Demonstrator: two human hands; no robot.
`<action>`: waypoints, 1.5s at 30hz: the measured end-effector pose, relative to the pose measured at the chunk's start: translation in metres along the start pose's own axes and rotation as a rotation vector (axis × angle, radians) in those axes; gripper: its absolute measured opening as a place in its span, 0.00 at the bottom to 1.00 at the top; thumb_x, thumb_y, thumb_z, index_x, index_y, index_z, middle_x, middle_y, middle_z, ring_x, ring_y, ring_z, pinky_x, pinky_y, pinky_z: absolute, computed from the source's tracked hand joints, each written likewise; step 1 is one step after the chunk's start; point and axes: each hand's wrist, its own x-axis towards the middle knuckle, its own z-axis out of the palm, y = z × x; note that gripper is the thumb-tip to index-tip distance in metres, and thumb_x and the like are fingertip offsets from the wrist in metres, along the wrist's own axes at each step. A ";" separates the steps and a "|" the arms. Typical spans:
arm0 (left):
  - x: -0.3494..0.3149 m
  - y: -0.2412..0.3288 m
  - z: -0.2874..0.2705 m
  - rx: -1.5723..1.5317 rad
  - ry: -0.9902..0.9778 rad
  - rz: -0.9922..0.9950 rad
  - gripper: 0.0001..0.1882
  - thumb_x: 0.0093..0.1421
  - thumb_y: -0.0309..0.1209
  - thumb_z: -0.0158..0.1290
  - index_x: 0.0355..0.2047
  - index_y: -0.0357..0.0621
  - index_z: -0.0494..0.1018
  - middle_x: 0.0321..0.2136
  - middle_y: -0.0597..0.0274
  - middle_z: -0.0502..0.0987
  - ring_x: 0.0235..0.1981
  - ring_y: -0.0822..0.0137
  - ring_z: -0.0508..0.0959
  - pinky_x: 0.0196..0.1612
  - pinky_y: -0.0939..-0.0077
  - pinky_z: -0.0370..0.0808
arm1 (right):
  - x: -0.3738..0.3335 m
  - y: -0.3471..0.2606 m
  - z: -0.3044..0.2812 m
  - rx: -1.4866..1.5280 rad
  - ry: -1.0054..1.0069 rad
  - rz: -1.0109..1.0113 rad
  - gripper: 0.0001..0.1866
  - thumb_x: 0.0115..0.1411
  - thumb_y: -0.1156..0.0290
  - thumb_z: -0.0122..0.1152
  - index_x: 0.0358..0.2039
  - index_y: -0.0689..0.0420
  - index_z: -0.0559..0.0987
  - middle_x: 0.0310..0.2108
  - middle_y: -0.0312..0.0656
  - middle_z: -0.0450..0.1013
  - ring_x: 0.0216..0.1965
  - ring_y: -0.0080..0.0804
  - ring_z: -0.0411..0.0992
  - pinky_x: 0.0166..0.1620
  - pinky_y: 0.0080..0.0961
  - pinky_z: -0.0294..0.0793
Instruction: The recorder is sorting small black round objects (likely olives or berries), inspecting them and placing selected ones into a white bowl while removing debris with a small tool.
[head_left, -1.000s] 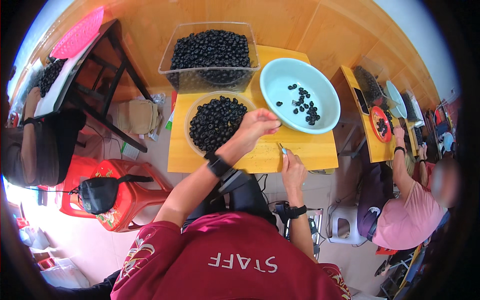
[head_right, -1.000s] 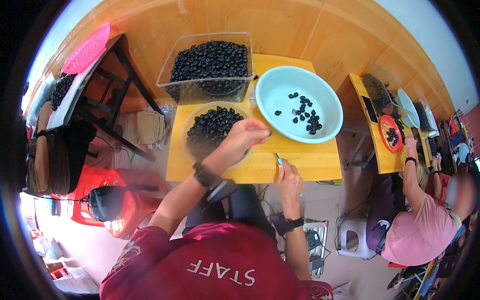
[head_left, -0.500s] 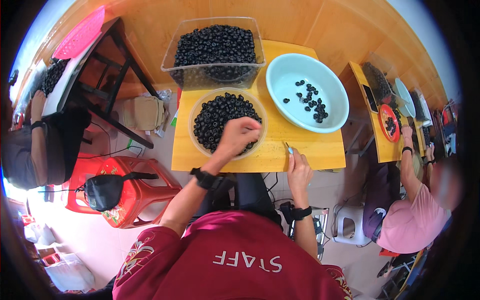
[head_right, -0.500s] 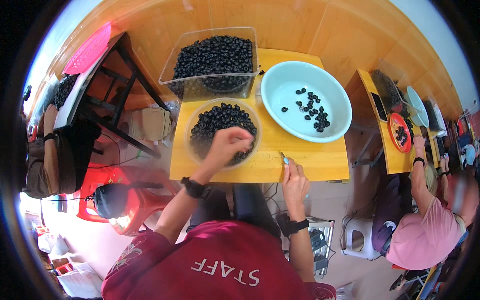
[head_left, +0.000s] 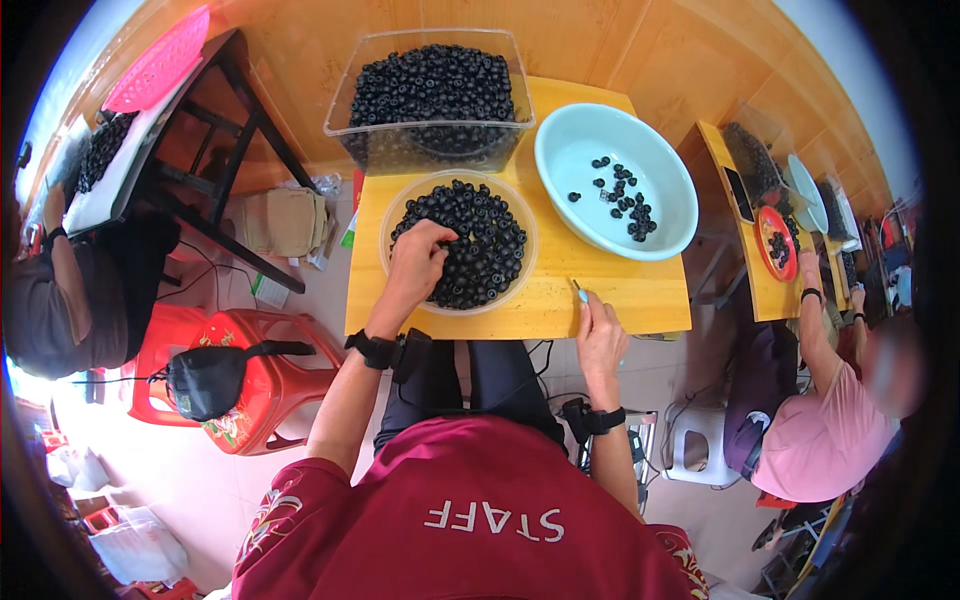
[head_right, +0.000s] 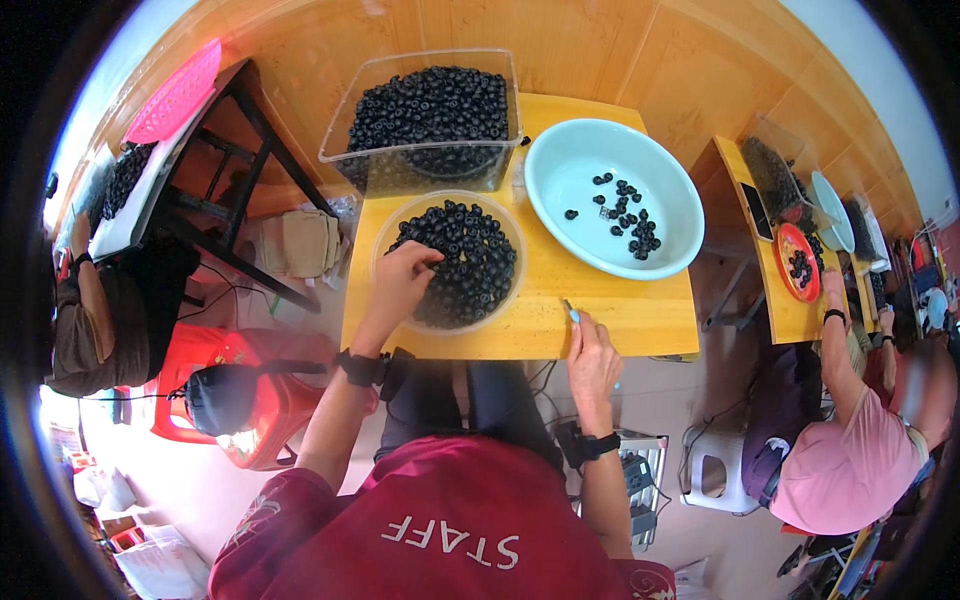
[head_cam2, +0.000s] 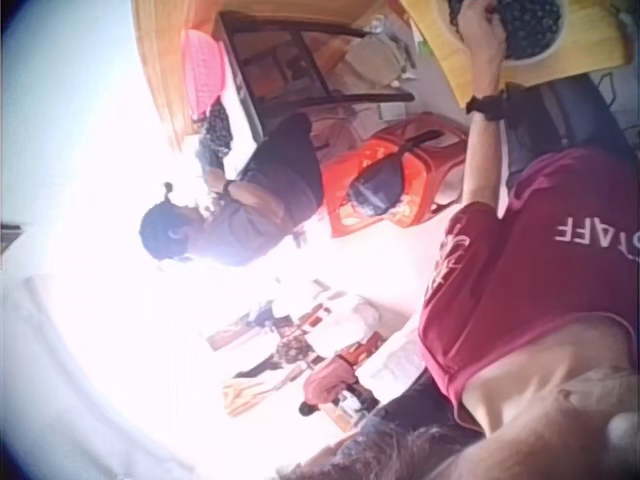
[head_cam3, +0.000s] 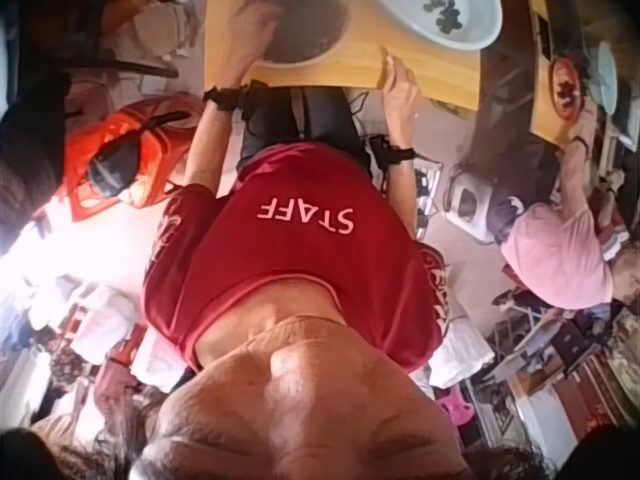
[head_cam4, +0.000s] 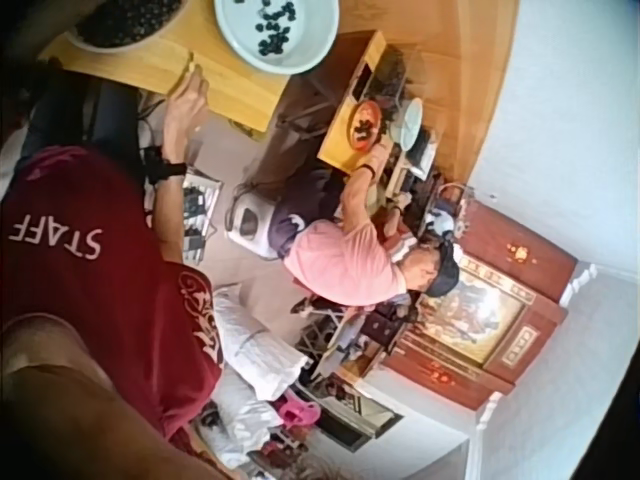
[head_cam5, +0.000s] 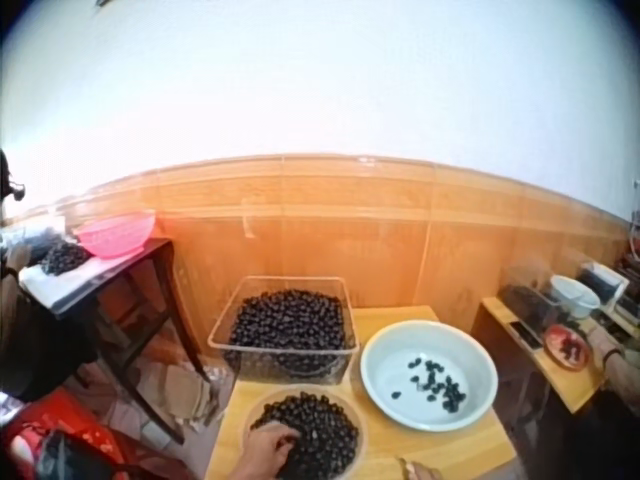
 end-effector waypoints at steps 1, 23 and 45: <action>0.003 -0.006 0.004 0.046 -0.036 0.061 0.12 0.45 0.15 0.53 0.32 0.38 0.77 0.29 0.56 0.75 0.30 0.58 0.76 0.35 0.70 0.73 | 0.000 0.000 0.000 -0.003 0.001 0.006 0.11 0.61 0.66 0.52 0.42 0.52 0.77 0.28 0.46 0.73 0.27 0.50 0.73 0.28 0.41 0.72; -0.031 0.038 0.006 -1.410 -0.331 -0.581 0.11 0.60 0.25 0.52 0.43 0.39 0.73 0.32 0.61 0.78 0.29 0.75 0.78 0.35 0.85 0.76 | 0.004 -0.044 -0.033 0.355 -0.031 0.032 0.11 0.60 0.70 0.54 0.43 0.55 0.78 0.25 0.47 0.70 0.25 0.47 0.70 0.29 0.36 0.68; -0.052 0.045 0.016 -1.531 -0.369 -0.631 0.09 0.58 0.24 0.54 0.40 0.40 0.72 0.31 0.64 0.76 0.33 0.72 0.79 0.38 0.82 0.77 | 0.004 -0.099 -0.047 0.435 0.006 -0.376 0.15 0.53 0.73 0.62 0.43 0.54 0.78 0.20 0.39 0.66 0.20 0.36 0.69 0.24 0.31 0.68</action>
